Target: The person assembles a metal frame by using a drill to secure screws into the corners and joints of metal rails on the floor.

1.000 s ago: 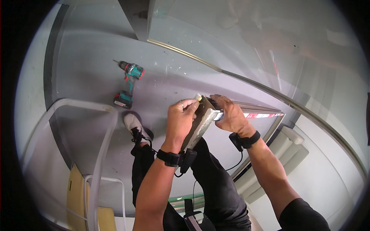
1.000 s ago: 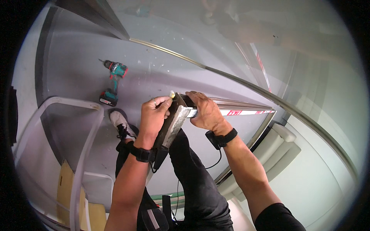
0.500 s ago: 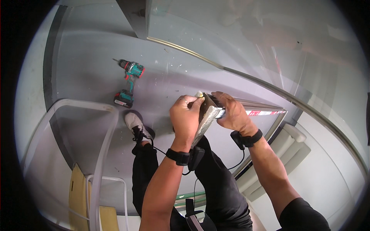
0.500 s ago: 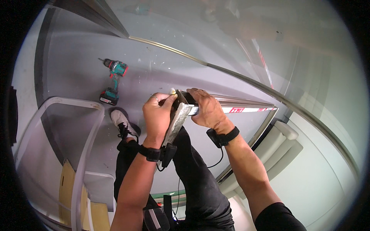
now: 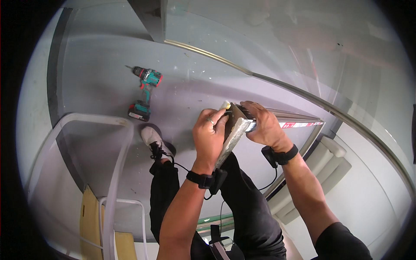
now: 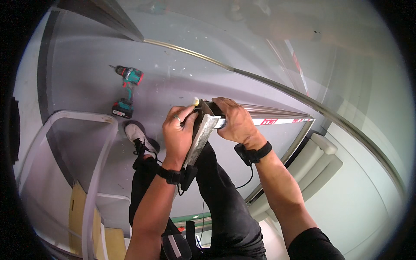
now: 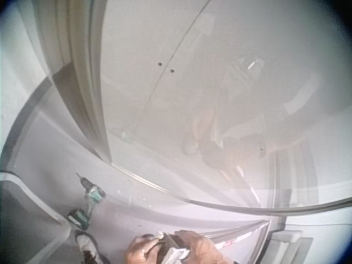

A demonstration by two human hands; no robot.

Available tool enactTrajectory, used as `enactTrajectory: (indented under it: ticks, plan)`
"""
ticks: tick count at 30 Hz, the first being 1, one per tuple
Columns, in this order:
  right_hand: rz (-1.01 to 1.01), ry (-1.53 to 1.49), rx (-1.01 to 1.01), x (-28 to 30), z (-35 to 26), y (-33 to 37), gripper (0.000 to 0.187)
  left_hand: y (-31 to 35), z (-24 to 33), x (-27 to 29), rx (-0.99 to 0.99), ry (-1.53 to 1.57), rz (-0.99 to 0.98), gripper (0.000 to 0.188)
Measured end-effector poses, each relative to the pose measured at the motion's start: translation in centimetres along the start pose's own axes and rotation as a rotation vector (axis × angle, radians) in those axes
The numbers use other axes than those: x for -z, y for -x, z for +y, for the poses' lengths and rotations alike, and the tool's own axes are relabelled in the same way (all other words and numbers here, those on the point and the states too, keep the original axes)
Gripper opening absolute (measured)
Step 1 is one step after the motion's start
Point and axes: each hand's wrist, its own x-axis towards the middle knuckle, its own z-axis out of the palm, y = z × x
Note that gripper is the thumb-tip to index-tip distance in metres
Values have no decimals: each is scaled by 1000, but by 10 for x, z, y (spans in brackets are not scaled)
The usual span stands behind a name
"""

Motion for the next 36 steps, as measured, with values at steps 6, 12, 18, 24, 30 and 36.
enactTrajectory:
  ticks: [6,12,18,24,30,36]
  plan:
    - [-50,-34,-23,5,-9,0,72,-5,-22,35,213,59,29,32]
    - [-17,-30,-4,1,-5,0,71,-64,-175,106,178,-849,149,58]
    - [-22,13,-4,10,-13,-4,73,-109,-241,104,372,-1142,44,84]
    - [0,1,15,6,-14,-4,72,-129,-266,111,300,-976,76,78]
    - [-23,18,-41,9,-4,3,68,-100,-189,130,244,-821,107,57]
    - [-56,74,-23,1,4,2,72,-63,-14,174,284,-363,-1,35]
